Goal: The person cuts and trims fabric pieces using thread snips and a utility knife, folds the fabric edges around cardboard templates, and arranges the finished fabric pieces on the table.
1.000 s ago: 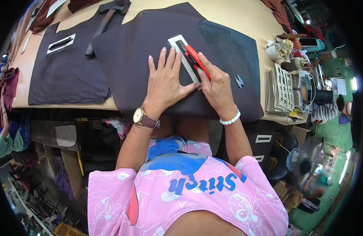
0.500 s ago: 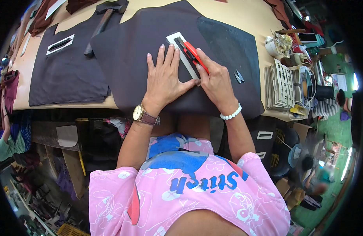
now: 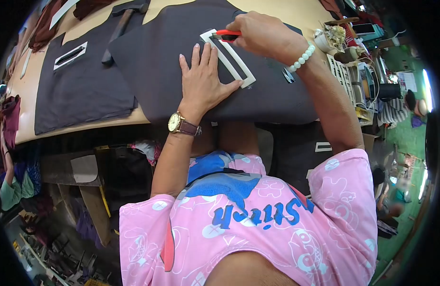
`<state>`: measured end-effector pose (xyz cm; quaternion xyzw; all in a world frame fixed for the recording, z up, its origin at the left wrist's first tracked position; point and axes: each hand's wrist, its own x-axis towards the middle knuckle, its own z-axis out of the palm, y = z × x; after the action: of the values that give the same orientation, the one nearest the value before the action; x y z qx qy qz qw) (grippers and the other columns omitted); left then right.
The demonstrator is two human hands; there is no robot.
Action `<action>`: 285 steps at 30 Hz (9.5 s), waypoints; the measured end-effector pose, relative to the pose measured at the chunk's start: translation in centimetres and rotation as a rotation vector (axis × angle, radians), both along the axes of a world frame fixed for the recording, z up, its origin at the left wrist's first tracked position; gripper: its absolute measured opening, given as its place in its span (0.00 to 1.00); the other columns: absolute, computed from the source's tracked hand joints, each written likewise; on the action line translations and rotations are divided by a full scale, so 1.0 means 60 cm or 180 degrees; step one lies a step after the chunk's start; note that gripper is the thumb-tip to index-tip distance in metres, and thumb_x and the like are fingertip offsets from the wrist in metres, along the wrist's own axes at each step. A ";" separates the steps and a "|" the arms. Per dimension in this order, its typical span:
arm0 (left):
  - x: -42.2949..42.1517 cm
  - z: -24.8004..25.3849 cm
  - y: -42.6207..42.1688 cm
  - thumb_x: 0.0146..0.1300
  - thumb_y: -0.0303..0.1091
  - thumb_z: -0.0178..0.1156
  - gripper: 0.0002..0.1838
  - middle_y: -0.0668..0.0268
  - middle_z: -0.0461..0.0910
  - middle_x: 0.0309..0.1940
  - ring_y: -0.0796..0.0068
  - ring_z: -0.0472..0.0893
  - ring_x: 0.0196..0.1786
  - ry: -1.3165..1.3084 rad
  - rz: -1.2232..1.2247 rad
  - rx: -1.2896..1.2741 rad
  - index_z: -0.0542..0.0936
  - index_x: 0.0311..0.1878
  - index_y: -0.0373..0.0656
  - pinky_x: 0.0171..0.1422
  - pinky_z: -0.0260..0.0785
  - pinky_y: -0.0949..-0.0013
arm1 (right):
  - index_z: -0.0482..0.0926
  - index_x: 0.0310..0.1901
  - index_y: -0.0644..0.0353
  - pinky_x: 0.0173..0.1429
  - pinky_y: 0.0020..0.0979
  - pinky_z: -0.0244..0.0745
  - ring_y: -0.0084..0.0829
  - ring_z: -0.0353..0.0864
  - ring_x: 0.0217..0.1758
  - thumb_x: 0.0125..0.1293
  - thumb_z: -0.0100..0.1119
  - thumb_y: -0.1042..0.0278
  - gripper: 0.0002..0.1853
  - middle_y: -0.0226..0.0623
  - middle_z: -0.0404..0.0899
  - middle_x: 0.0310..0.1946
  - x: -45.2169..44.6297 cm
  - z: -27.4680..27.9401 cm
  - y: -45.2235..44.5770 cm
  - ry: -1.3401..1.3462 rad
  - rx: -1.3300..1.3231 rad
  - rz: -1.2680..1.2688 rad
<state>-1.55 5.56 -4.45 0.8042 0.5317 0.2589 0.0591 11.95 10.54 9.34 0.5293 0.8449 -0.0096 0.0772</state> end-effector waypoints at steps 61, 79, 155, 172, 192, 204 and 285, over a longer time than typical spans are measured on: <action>-0.151 0.087 0.147 0.60 0.33 0.60 0.14 0.58 0.82 0.35 0.71 0.83 0.33 -0.3366 0.0018 -0.3286 0.78 0.41 0.28 0.37 0.77 0.73 | 0.80 0.34 0.68 0.38 0.30 0.71 0.33 0.79 0.29 0.54 0.63 0.68 0.11 0.41 0.80 0.25 0.239 -0.146 -0.138 0.2434 -0.0117 -0.1893; -0.080 0.065 0.089 0.54 0.28 0.66 0.18 0.57 0.81 0.41 0.70 0.82 0.39 -0.4621 0.0234 -0.3297 0.77 0.47 0.30 0.45 0.77 0.71 | 0.74 0.43 0.64 0.27 0.21 0.70 0.19 0.76 0.25 0.67 0.52 0.69 0.08 0.33 0.78 0.32 0.354 -0.166 -0.171 0.5886 0.1809 -0.2958; 0.067 0.081 -0.105 0.60 0.27 0.62 0.03 0.71 0.80 0.32 0.86 0.76 0.31 -0.5568 0.0284 -0.1943 0.80 0.37 0.40 0.35 0.67 0.79 | 0.61 0.39 0.56 0.16 0.14 0.51 0.10 0.59 0.16 0.70 0.51 0.60 0.11 0.27 0.70 0.21 -0.022 -0.156 -0.241 0.6750 -0.0559 -0.2439; 0.050 0.098 -0.085 0.60 0.26 0.61 0.08 0.67 0.81 0.38 0.80 0.79 0.38 -0.5417 0.0128 -0.2316 0.79 0.43 0.39 0.43 0.71 0.76 | 0.66 0.43 0.61 0.21 0.16 0.54 0.09 0.61 0.20 0.66 0.57 0.62 0.14 0.23 0.68 0.21 0.002 -0.126 -0.260 0.6268 -0.0073 -0.1992; 0.024 0.118 -0.093 0.60 0.26 0.61 0.08 0.67 0.82 0.36 0.82 0.79 0.37 -0.4647 -0.0799 -0.2774 0.80 0.43 0.37 0.42 0.71 0.77 | 0.79 0.35 0.58 0.28 0.28 0.74 0.31 0.79 0.26 0.46 0.61 0.79 0.12 0.33 0.77 0.37 0.073 -0.087 -0.199 0.2890 0.1597 0.0130; 0.023 0.121 -0.080 0.59 0.25 0.61 0.12 0.63 0.82 0.39 0.76 0.81 0.40 -0.4832 -0.0420 -0.3171 0.79 0.47 0.37 0.46 0.74 0.73 | 0.79 0.38 0.67 0.36 0.21 0.70 0.15 0.72 0.31 0.62 0.59 0.68 0.10 0.30 0.78 0.26 0.069 -0.110 -0.128 0.4742 0.0867 -0.1541; 0.027 0.115 -0.041 0.59 0.26 0.63 0.06 0.65 0.83 0.30 0.81 0.80 0.28 -0.4718 -0.0338 -0.2304 0.82 0.38 0.35 0.33 0.73 0.78 | 0.66 0.40 0.59 0.15 0.14 0.47 0.08 0.55 0.12 0.67 0.54 0.66 0.09 0.33 0.76 0.20 0.027 -0.125 -0.190 0.6594 -0.1375 -0.2149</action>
<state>0.09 3.12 2.45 0.3801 0.3667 0.5318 0.6620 13.56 -0.89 1.86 0.4437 0.2940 -0.6148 -0.5821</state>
